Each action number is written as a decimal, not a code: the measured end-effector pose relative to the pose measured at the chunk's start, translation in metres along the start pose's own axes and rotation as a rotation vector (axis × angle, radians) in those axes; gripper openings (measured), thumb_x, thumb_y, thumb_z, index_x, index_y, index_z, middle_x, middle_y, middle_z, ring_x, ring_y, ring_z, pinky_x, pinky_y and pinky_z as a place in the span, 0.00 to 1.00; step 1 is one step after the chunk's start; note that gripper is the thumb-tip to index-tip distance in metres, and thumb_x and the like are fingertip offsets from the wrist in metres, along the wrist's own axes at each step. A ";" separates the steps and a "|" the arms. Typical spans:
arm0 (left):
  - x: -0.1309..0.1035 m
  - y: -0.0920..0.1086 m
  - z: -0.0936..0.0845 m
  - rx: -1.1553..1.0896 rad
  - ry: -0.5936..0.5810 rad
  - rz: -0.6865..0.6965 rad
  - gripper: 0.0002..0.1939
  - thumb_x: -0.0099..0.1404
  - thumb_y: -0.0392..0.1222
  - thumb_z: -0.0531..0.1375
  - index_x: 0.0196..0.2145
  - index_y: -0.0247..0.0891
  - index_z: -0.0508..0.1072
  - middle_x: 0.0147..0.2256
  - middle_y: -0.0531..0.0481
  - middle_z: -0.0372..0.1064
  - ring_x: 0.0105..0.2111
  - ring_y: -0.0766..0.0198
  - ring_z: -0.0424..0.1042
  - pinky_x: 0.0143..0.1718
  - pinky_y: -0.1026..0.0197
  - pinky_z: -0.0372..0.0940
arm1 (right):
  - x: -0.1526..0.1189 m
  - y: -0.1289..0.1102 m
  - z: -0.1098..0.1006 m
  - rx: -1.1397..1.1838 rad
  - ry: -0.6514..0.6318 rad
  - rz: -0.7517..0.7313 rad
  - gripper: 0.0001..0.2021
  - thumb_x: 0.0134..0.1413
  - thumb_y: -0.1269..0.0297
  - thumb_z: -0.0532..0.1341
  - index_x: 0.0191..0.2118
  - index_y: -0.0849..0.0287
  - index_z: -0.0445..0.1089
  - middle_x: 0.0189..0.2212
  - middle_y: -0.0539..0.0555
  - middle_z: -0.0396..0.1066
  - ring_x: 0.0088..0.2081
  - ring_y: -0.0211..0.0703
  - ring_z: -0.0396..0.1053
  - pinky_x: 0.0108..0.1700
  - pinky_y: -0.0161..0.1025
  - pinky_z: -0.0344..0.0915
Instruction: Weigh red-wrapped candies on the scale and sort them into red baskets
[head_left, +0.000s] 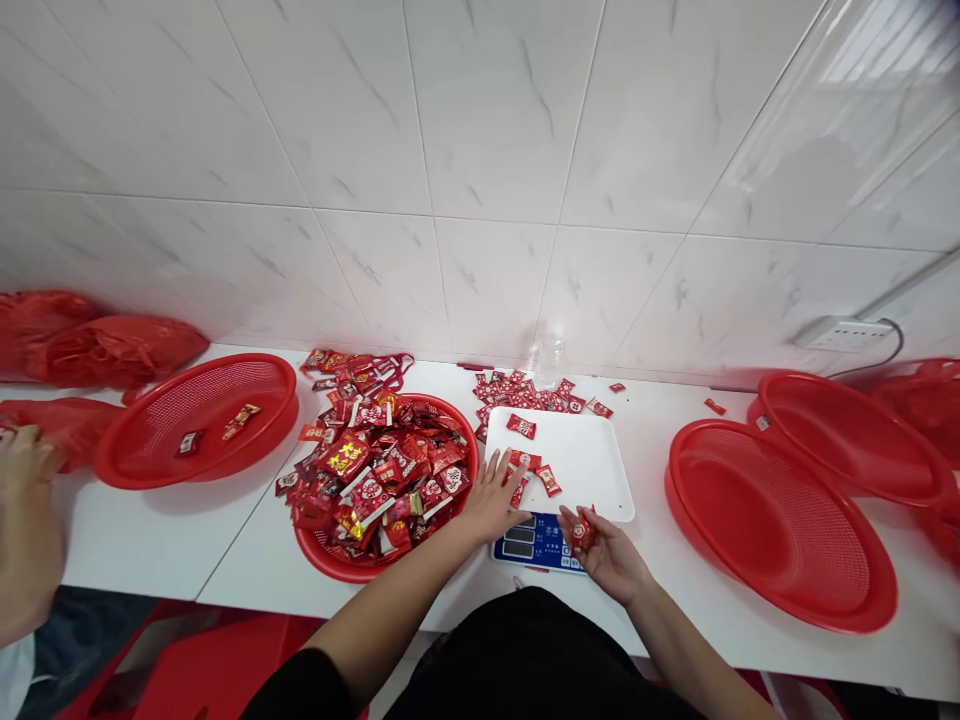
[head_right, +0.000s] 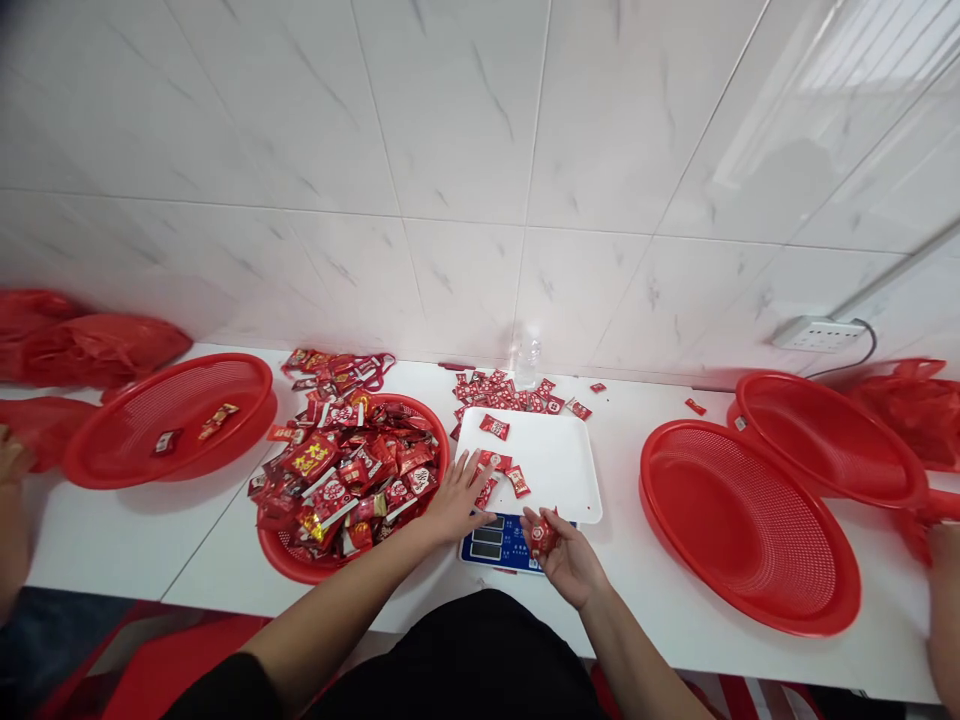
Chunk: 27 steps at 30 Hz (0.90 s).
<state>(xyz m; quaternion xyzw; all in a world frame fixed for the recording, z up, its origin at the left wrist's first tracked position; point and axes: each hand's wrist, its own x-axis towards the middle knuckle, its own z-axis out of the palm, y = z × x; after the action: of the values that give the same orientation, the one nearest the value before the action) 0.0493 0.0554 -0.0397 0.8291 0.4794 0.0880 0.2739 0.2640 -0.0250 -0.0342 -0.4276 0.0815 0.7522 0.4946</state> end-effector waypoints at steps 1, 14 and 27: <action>0.009 0.001 0.005 0.028 -0.007 -0.009 0.42 0.56 0.55 0.59 0.63 0.48 0.46 0.65 0.49 0.29 0.64 0.49 0.26 0.61 0.43 0.27 | -0.002 0.002 -0.004 0.001 0.004 0.005 0.08 0.46 0.71 0.65 0.35 0.61 0.69 0.41 0.58 0.75 0.43 0.46 0.73 0.39 0.36 0.73; 0.110 0.027 0.004 0.086 0.050 -0.096 0.45 0.55 0.66 0.52 0.63 0.42 0.45 0.65 0.43 0.24 0.63 0.44 0.20 0.59 0.40 0.21 | -0.031 -0.013 -0.035 0.081 0.071 -0.059 0.13 0.47 0.71 0.65 0.40 0.60 0.66 0.42 0.58 0.74 0.43 0.44 0.73 0.38 0.36 0.73; 0.082 0.024 -0.007 -0.059 0.008 0.031 0.35 0.57 0.58 0.55 0.59 0.42 0.55 0.65 0.45 0.36 0.64 0.47 0.30 0.61 0.43 0.29 | -0.022 -0.015 -0.051 0.038 0.094 0.017 0.15 0.47 0.71 0.65 0.43 0.57 0.67 0.42 0.57 0.74 0.42 0.45 0.73 0.36 0.37 0.74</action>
<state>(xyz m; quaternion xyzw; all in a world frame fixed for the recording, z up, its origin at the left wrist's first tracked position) 0.1075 0.1176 -0.0306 0.8275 0.4649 0.1097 0.2951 0.3085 -0.0602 -0.0455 -0.4522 0.1224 0.7338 0.4920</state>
